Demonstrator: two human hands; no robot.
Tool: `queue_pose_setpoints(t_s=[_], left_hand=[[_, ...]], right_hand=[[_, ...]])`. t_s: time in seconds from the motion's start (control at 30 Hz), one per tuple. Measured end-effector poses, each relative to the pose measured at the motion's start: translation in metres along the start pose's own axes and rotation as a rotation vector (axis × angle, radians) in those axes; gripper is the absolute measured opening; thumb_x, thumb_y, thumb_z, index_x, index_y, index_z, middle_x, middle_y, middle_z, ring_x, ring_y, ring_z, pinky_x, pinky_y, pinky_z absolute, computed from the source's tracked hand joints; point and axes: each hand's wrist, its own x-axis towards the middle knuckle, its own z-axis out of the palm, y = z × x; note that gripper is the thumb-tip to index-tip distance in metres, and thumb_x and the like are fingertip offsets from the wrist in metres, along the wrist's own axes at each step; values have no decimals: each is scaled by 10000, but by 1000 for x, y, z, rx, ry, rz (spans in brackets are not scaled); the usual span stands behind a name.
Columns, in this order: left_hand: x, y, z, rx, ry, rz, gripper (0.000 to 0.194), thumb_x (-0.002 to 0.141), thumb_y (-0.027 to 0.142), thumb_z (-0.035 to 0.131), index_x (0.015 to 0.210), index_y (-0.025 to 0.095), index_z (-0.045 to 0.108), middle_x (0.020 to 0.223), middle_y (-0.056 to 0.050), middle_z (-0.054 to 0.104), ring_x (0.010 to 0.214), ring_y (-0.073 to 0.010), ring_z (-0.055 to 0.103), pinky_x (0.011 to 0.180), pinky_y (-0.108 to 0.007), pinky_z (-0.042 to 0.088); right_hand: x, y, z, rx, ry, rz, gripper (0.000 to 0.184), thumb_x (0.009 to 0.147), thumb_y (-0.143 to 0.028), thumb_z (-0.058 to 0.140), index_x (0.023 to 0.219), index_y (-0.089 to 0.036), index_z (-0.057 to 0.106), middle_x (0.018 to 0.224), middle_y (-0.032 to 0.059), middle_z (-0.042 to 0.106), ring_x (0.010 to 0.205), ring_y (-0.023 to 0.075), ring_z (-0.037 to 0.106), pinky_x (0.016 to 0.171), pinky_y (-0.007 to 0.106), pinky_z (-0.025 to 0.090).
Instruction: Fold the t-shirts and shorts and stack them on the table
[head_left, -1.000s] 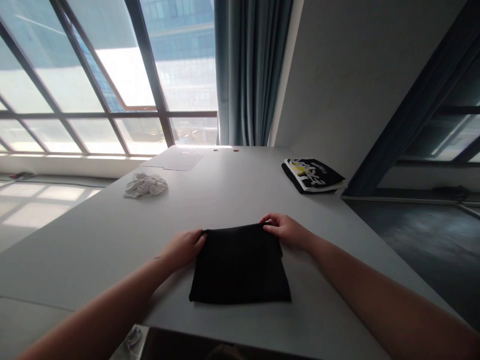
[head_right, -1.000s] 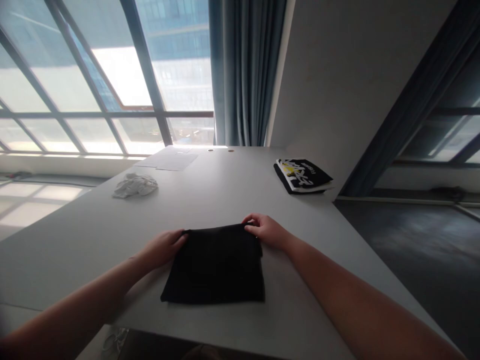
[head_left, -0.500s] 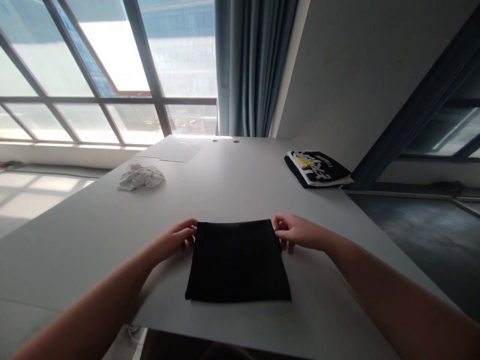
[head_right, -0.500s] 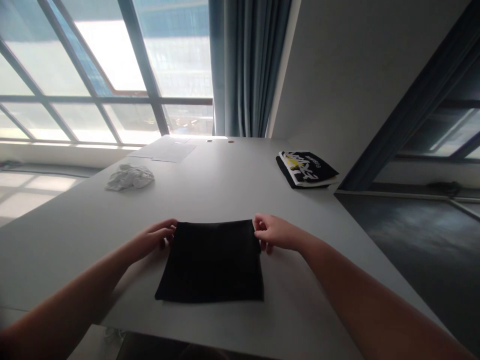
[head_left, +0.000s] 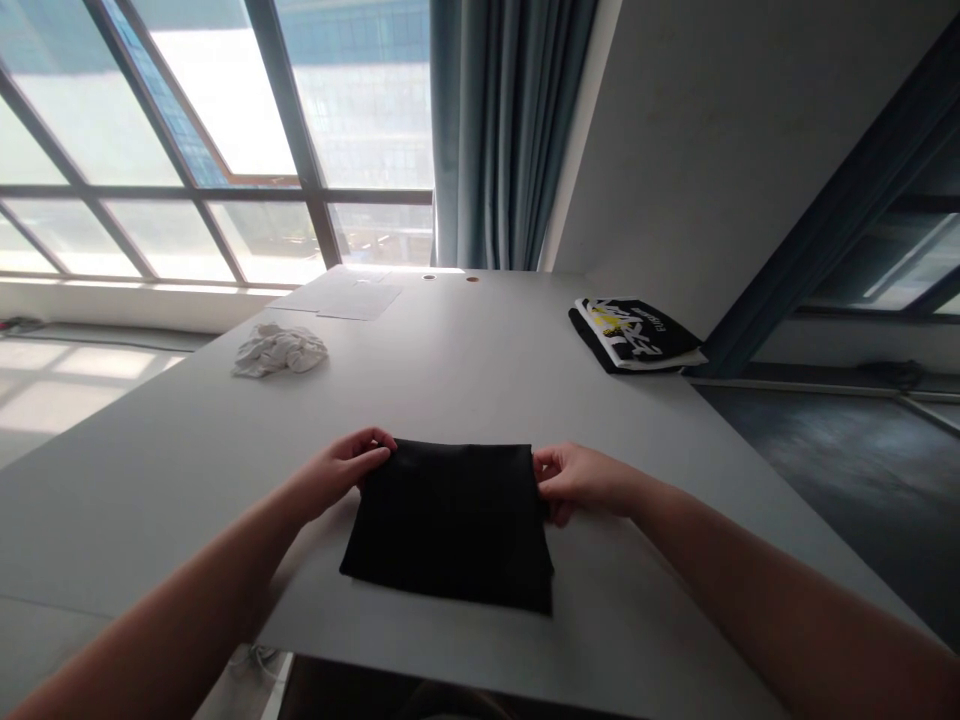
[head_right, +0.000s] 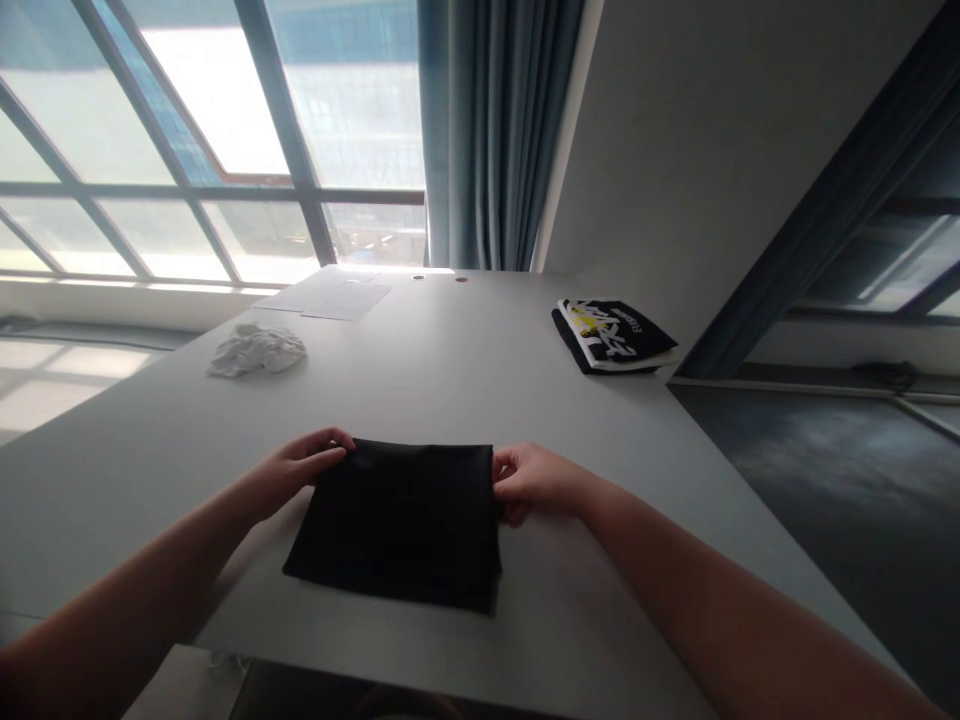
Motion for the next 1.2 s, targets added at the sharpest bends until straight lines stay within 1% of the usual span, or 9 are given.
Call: queue_pose_setpoints(t_s=[0.17, 0.27, 0.33, 0.4, 0.53, 0.67, 0.77, 0.97, 1.2], left_hand=[[3, -10, -11, 147, 36, -36, 479, 850, 620, 609, 1097, 211, 639, 794, 7, 579, 687, -180, 593, 584, -281, 485], [3, -11, -4, 537, 210, 250, 387, 918, 567, 554, 1045, 222, 675, 1054, -70, 644, 899, -235, 649, 763, -367, 560], [0, 0, 12, 797, 201, 476, 294, 973, 469, 542, 1066, 237, 695, 1213, -90, 643, 1084, -264, 635, 953, -423, 538], [-2, 17, 36, 975, 47, 636, 255, 1015, 379, 532, 1181, 258, 683, 1232, -80, 668, 1147, -268, 625, 1032, -446, 499], [10, 51, 82, 1183, -293, 897, 352, 995, 330, 610, 1343, 297, 642, 1265, -72, 655, 1036, -244, 663, 943, -403, 513], [35, 57, 99, 1237, -496, 1097, 258, 964, 243, 630, 1206, 287, 706, 1148, -45, 677, 969, -222, 651, 872, -369, 498], [46, 47, 97, 1198, -443, 1128, 159, 1002, 246, 586, 1099, 252, 712, 1072, -44, 685, 932, -206, 640, 853, -356, 482], [44, 36, 92, 1095, -221, 1093, 221, 1059, 287, 475, 1073, 235, 690, 1069, -58, 702, 910, -196, 643, 858, -360, 449], [44, 33, 95, 1054, -180, 842, 234, 1014, 373, 582, 1165, 207, 649, 1169, -76, 721, 1070, -244, 681, 956, -402, 470]], right_hand=[[1, 0, 7, -81, -12, -47, 303, 682, -289, 704, 954, -161, 669, 698, 2, 709, 589, 126, 672, 492, 194, 539], [0, -3, 9, -85, -27, -53, 285, 677, -273, 692, 934, -149, 682, 717, 17, 721, 584, 121, 661, 479, 190, 533], [0, -3, 11, -43, -62, -49, 305, 674, -293, 719, 936, -141, 686, 750, 31, 733, 606, 129, 674, 486, 198, 544], [1, -1, 13, 27, -99, -47, 354, 665, -331, 768, 946, -139, 675, 766, 39, 737, 636, 149, 693, 500, 218, 564], [5, 6, 14, 116, -92, -73, 428, 636, -363, 852, 915, -163, 595, 725, 24, 723, 661, 187, 719, 530, 262, 591], [11, 11, 17, 144, -9, -96, 472, 611, -325, 881, 850, -198, 494, 674, -19, 698, 608, 177, 715, 567, 273, 597], [15, 14, 22, 170, 33, -125, 442, 606, -286, 874, 817, -196, 496, 640, -51, 658, 605, 163, 712, 586, 258, 594], [17, 17, 43, 248, 14, -106, 305, 634, -230, 782, 843, -173, 567, 696, -26, 690, 603, 140, 692, 581, 242, 580], [10, 9, 35, -18, 44, -120, 149, 721, -255, 711, 797, -167, 618, 605, -14, 665, 541, 140, 657, 508, 220, 532]])
